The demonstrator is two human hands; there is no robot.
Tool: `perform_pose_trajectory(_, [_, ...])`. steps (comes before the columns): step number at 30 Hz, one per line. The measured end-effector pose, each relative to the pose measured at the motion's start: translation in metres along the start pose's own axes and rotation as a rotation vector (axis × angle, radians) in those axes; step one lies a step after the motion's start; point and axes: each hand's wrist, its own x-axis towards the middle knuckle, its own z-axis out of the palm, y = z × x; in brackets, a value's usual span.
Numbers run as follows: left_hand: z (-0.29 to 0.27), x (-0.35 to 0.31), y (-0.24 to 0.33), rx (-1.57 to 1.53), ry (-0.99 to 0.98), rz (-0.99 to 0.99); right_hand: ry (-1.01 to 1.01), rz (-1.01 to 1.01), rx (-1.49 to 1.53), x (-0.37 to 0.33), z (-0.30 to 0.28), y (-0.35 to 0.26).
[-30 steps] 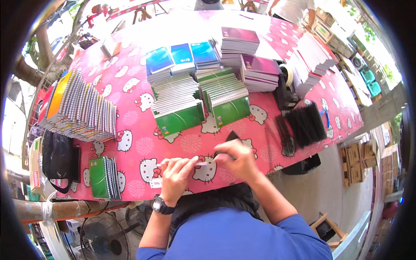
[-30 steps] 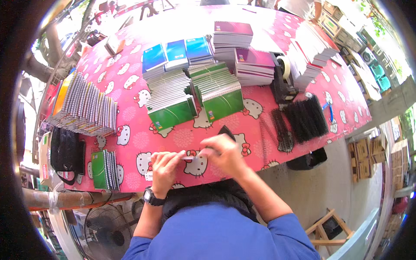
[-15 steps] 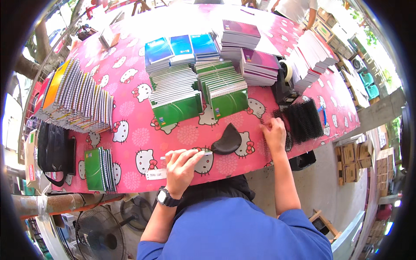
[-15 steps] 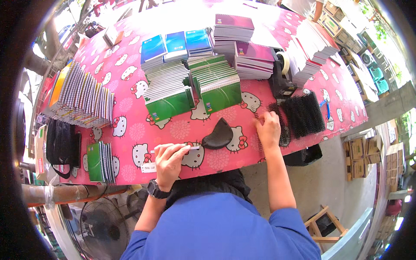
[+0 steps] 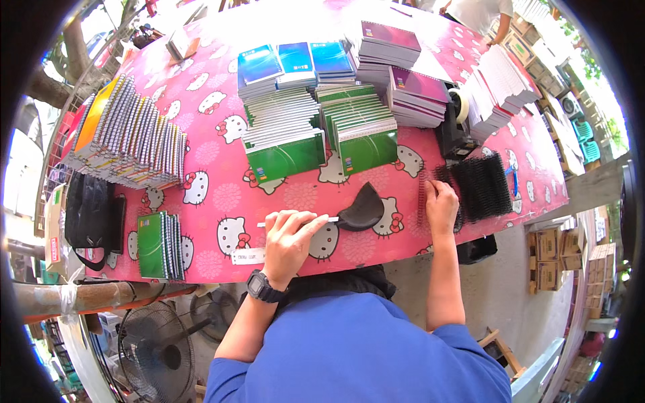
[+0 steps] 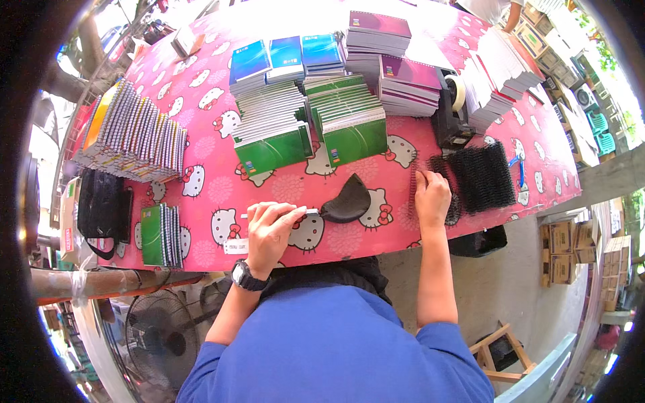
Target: The person assembles small notebooks by hand by inserting a plastic spiral spine into the pre-punched holes of a cover and paper stack, then uses a small black tool to trim or crimp the ends of the spine, repeating the process for multiple notebooks.
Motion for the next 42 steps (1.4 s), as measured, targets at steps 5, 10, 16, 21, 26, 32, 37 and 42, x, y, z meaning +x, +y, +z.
perform_pose_trajectory(5, [-0.001,0.008,-0.004,-0.039,0.001,-0.009,-0.147,-0.095,0.576,-0.001,-0.024,-0.061])
perform_pose_trajectory(10, [-0.001,0.012,-0.005,-0.066,-0.026,-0.108,-0.663,-0.273,0.786,-0.019,-0.023,-0.118])
perform_pose_trajectory(16, [0.000,0.016,-0.006,-0.112,-0.049,-0.113,-0.704,-0.251,0.798,-0.018,-0.013,-0.127])
perform_pose_trajectory(21, [-0.004,0.016,-0.005,-0.103,-0.091,-0.109,-0.781,-0.378,0.770,-0.016,-0.007,-0.123])
perform_pose_trajectory(26, [-0.006,0.015,-0.004,-0.117,-0.129,-0.129,-1.025,-0.203,0.766,-0.012,-0.016,-0.135])
perform_pose_trajectory(32, [-0.008,0.022,0.011,-0.138,-0.170,-0.148,-0.897,-0.406,0.760,-0.016,-0.020,-0.133])
perform_pose_trajectory(37, [-0.005,0.020,0.008,-0.160,-0.334,-0.056,-0.901,-0.279,0.747,-0.022,-0.016,-0.127])
perform_pose_trajectory(42, [-0.010,0.024,0.014,-0.177,-0.273,-0.061,-0.489,-0.358,0.361,-0.002,-0.013,-0.093])
